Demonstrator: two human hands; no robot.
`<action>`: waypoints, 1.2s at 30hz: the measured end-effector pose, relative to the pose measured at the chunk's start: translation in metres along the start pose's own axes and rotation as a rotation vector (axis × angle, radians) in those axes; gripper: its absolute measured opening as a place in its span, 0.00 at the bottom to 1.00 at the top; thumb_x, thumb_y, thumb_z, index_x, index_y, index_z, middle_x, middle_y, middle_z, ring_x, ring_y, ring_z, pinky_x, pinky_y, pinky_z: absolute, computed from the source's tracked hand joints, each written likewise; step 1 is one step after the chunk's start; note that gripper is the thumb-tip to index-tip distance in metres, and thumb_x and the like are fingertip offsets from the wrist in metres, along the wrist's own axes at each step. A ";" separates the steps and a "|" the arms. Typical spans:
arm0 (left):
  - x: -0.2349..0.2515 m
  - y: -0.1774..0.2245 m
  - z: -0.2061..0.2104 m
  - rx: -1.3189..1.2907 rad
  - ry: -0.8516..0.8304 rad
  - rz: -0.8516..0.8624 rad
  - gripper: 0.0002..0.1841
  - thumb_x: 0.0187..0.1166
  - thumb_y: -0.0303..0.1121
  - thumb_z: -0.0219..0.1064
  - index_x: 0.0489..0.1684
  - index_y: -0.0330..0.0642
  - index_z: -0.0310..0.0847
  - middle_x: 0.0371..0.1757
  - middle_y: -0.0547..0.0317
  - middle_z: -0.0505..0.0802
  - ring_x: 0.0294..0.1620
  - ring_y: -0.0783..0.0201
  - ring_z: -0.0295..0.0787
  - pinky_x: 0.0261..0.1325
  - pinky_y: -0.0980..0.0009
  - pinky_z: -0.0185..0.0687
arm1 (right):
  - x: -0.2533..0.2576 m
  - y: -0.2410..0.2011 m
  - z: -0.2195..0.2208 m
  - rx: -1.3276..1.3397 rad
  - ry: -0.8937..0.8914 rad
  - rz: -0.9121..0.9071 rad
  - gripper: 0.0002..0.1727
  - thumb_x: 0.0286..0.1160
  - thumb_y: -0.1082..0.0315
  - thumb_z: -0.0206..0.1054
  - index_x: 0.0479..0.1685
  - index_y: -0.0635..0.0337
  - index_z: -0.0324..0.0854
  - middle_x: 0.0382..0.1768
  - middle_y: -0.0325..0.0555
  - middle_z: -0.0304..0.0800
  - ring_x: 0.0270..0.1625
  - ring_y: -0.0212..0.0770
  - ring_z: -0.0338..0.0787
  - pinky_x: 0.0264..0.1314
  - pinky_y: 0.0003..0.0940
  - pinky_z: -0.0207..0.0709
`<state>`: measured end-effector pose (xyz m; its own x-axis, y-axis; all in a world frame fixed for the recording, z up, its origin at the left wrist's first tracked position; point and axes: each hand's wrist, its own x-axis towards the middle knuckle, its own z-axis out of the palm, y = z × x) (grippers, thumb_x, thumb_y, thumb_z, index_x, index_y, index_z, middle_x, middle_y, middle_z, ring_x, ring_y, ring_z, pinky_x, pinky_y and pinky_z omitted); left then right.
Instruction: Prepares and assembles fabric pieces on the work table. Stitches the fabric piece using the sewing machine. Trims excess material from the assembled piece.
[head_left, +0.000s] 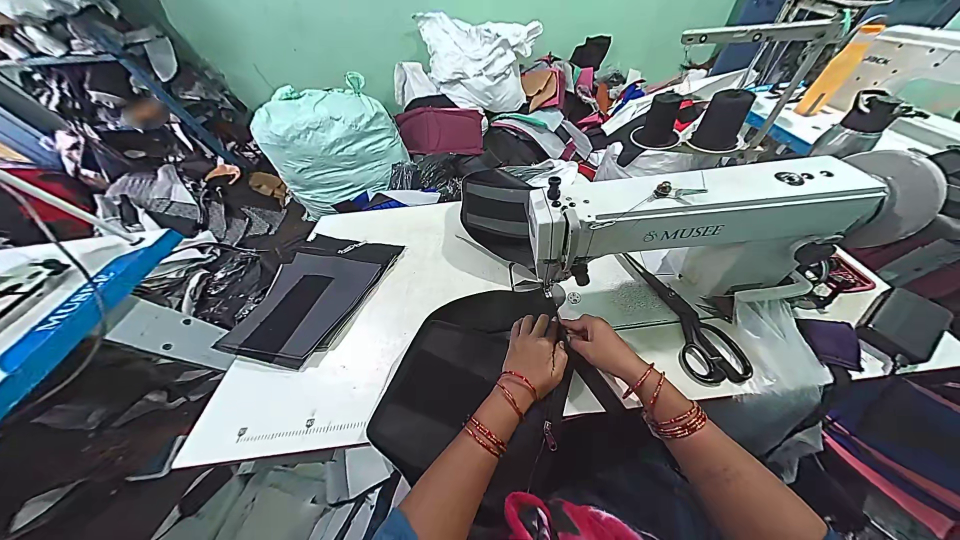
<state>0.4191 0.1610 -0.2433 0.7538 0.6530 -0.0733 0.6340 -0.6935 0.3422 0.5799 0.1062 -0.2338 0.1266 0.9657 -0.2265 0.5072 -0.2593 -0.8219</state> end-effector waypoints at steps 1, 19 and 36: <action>0.001 -0.003 0.001 -0.012 0.013 0.031 0.30 0.88 0.43 0.41 0.81 0.39 0.76 0.84 0.42 0.77 0.88 0.38 0.65 0.90 0.41 0.47 | 0.000 0.000 0.000 0.014 0.007 0.004 0.24 0.80 0.76 0.60 0.75 0.71 0.77 0.62 0.64 0.86 0.60 0.44 0.88 0.68 0.34 0.77; -0.007 -0.009 -0.013 -0.132 -0.047 0.077 0.26 0.84 0.37 0.49 0.70 0.32 0.84 0.82 0.38 0.79 0.90 0.41 0.64 0.94 0.48 0.45 | -0.011 -0.023 0.011 -0.360 -0.049 0.002 0.23 0.83 0.77 0.52 0.75 0.68 0.80 0.61 0.67 0.78 0.60 0.54 0.82 0.67 0.39 0.76; 0.026 -0.021 -0.026 0.008 -0.098 0.190 0.22 0.77 0.23 0.56 0.68 0.34 0.86 0.75 0.49 0.88 0.80 0.46 0.77 0.82 0.55 0.68 | -0.011 -0.036 0.024 -0.558 -0.099 0.108 0.20 0.85 0.79 0.50 0.70 0.73 0.78 0.71 0.69 0.72 0.59 0.59 0.88 0.63 0.45 0.82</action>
<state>0.4204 0.2004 -0.2276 0.8728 0.4779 -0.0995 0.4802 -0.8040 0.3507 0.5403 0.1044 -0.2144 0.1361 0.9216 -0.3635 0.8723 -0.2854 -0.3970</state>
